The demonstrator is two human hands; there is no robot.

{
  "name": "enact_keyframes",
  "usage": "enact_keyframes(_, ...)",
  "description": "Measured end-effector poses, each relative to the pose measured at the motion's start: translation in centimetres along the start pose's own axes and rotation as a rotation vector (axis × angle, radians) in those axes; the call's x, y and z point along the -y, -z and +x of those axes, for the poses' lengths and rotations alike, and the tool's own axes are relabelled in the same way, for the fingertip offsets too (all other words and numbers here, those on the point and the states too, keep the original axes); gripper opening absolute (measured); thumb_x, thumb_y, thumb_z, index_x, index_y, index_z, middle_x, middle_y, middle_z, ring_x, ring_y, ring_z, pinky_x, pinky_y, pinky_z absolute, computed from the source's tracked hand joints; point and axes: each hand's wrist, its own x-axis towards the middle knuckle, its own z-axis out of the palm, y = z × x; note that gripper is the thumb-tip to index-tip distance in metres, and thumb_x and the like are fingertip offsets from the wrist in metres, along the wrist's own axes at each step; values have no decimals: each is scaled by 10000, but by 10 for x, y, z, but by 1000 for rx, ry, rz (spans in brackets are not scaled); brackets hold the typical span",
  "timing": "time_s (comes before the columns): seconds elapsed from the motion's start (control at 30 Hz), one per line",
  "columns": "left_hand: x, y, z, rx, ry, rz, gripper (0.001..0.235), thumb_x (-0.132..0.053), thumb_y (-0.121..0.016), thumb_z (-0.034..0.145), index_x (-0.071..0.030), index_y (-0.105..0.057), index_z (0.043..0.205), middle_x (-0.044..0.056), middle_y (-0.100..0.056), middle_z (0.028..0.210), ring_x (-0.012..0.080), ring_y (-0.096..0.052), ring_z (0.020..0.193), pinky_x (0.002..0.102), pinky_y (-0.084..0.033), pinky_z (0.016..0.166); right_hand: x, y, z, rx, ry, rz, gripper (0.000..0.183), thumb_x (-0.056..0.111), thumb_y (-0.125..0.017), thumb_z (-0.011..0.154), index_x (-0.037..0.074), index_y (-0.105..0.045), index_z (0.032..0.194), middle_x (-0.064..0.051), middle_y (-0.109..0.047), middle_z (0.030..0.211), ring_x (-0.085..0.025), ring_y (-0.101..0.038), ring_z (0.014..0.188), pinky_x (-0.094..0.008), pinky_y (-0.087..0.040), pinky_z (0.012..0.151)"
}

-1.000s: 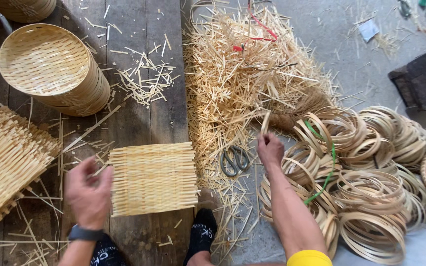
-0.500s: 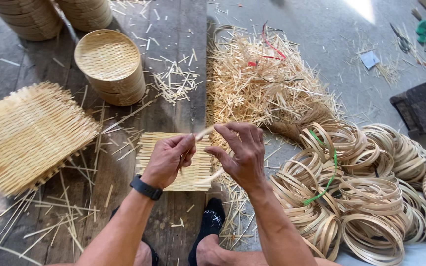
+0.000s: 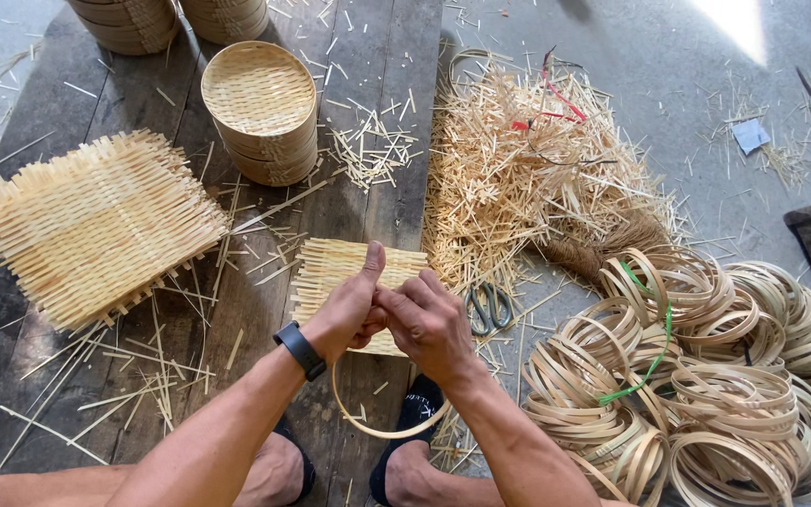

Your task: The person sits on the floor and repeatedly places a circular bamboo frame onto a flat woven bamboo mat, then uses shears to trim the excess mat around the frame. The trimmed circular pieces are stacked into a growing pile.

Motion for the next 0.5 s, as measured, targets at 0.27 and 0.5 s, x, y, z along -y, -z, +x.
enact_keyframes(0.27, 33, 2, 31, -66, -37, -203, 719, -845, -284, 895, -207, -353, 570, -78, -343, 489, 65, -284, 379, 245, -213, 335, -22, -22, -8, 85, -85, 44, 139, 185, -814, 882, 100, -772, 983, -13, -641, 756, -145, -581, 708, -273, -549, 587)
enact_keyframes(0.5, 41, 47, 36, -41, -553, -765, 382, -419, -646, 1037, -41, -702, 1050, -1, -636, 745, 99, -535, 624, 246, -472, 584, -68, 1, -25, -92, -1169, 1305, 508, 424, -530, 964, -45, -697, 1070, -134, -760, 819, -253, -741, 736, -363, -665, 684)
